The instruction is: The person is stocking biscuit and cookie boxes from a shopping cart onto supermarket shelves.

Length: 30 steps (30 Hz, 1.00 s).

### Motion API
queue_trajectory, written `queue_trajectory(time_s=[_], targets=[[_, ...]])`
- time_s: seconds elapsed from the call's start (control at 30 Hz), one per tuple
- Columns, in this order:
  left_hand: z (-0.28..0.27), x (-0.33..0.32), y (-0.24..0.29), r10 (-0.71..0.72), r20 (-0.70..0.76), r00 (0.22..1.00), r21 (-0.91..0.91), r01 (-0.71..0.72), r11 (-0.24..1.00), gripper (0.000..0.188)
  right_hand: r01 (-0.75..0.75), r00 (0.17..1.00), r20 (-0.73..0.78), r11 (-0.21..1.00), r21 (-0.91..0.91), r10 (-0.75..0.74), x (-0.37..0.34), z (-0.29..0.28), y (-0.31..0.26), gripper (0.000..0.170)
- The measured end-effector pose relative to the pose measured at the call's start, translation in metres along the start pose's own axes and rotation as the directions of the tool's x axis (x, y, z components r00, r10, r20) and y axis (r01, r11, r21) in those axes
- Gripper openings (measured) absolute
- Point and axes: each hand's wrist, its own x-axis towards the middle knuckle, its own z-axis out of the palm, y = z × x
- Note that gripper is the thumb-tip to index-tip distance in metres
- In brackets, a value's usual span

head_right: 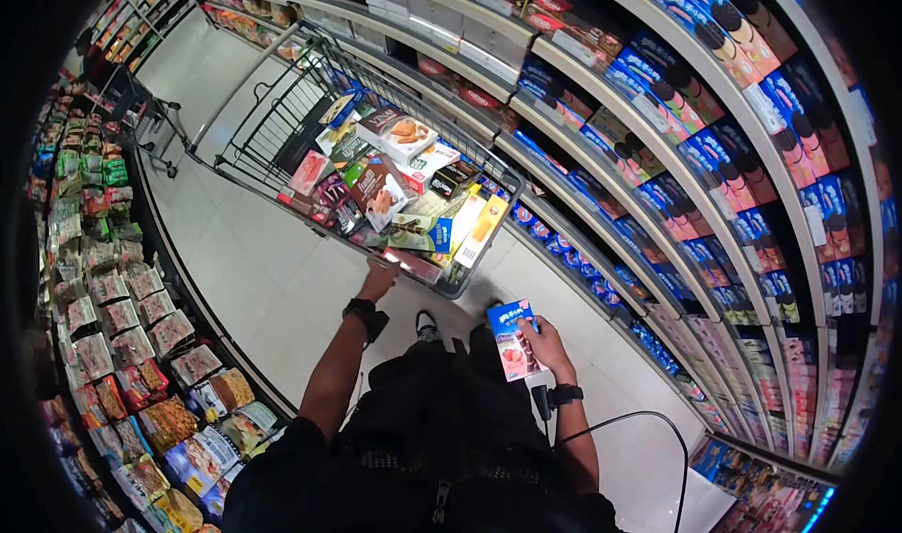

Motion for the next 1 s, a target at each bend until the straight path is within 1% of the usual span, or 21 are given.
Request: queue_trajectory(time_s=[0.07,0.1,0.17,0.23,0.27,0.33,0.37,0.4,0.47,0.5,0.53,0.6,0.67,0.7,0.77,0.8,0.87,0.9,0.93,0.97,1.0], targets=[[0.008,-0.022,0.015,-0.157,0.202,0.967,0.075,0.145,0.987,0.106,-0.077,0.997,0.018,0.997,0.004,0.077,0.003,0.002,-0.002,0.037],[0.032,-0.012,-0.027,0.005,0.193,0.981,0.054,-0.016,0.998,0.098,-0.079,0.997,0.014,0.997,-0.001,0.079,0.002,0.005,-0.013,0.037],[0.046,0.003,-0.048,0.171,0.18,0.969,0.042,-0.182,0.982,0.09,-0.059,0.998,0.005,0.998,0.003,0.059,0.012,0.008,-0.011,0.037],[0.016,-0.017,0.015,0.045,0.377,0.925,-0.029,-0.037,0.999,0.073,-0.051,0.999,0.004,0.999,-0.009,0.051,0.022,0.007,-0.014,0.038],[0.003,-0.023,0.033,0.045,0.379,0.924,-0.02,-0.04,0.999,0.073,-0.052,0.999,0.003,0.999,0.001,0.052,0.029,0.006,-0.017,0.038],[-0.021,-0.028,0.062,-0.082,0.478,0.875,-0.04,0.115,0.993,0.068,-0.038,0.999,0.005,0.999,0.011,0.038,0.045,0.004,-0.023,0.038],[-0.027,-0.029,0.068,-0.047,0.462,0.886,-0.037,0.072,0.997,0.071,-0.029,1.0,0.008,0.999,0.02,0.028,0.054,0.003,-0.027,0.037],[-0.033,-0.026,0.072,-0.049,0.461,0.886,-0.027,0.069,0.997,0.071,-0.026,1.0,0.009,0.999,0.03,0.026,0.064,0.003,-0.031,0.037],[-0.049,-0.018,0.078,-0.14,0.548,0.825,0.08,0.115,0.99,0.074,-0.02,0.999,0.032,0.997,0.069,0.018,0.085,0.002,-0.043,0.037],[-0.049,-0.012,0.069,-0.119,0.553,0.825,0.089,0.083,0.993,0.075,-0.026,0.999,0.04,0.999,0.031,0.025,0.097,0.001,-0.046,0.034],[-0.047,-0.004,0.062,-0.089,0.557,0.826,0.093,0.044,0.995,0.075,0.02,0.999,0.03,0.999,0.025,-0.021,0.111,0.001,-0.042,0.034],[-0.058,0.006,0.08,-0.249,0.529,0.811,0.262,0.123,0.957,0.071,0.054,0.997,0.06,0.999,-0.008,-0.053,0.128,0.0,-0.057,0.036],[-0.068,-0.003,0.11,-0.235,0.421,0.876,0.205,0.161,0.965,0.067,0.07,0.993,0.103,0.996,-0.052,-0.065,0.138,-0.001,-0.077,0.038],[-0.069,0.004,0.112,-0.232,0.412,0.881,0.202,0.16,0.966,0.067,0.072,0.99,0.127,0.994,-0.082,-0.062,0.15,0.001,-0.075,0.04],[-0.078,0.012,0.111,-0.381,0.405,0.832,0.246,0.302,0.921,0.061,0.088,0.986,0.153,0.989,-0.122,-0.069,0.161,0.002,-0.084,0.041],[-0.085,0.018,0.113,-0.386,0.406,0.828,0.249,0.306,0.919,0.061,0.099,0.983,0.166,0.982,-0.162,-0.072,0.165,0.003,-0.09,0.041],[-0.099,0.04,0.12,-0.548,0.47,0.692,0.426,0.366,0.827,0.044,0.082,0.983,0.177,0.98,-0.181,-0.049,0.173,0.008,-0.098,0.042],[-0.108,0.06,0.108,-0.418,0.644,0.641,0.378,0.209,0.902,0.026,0.09,0.984,0.166,0.982,-0.167,-0.062,0.176,0.012,-0.101,0.041],[-0.112,0.094,0.097,-0.036,0.827,0.562,0.226,-0.273,0.935,0.024,0.093,0.985,0.161,0.984,-0.154,-0.068,0.177,0.018,-0.104,0.04],[-0.116,0.127,0.086,0.353,0.856,0.378,-0.004,-0.677,0.736,0.023,-0.07,0.976,0.202,0.996,-0.046,0.078,0.172,0.02,-0.123,0.038],[-0.122,0.127,0.139,0.147,0.664,0.733,0.279,-0.426,0.861,0.032,-0.118,0.972,0.198,0.992,-0.053,0.126,0.178,0.027,-0.121,0.036]])
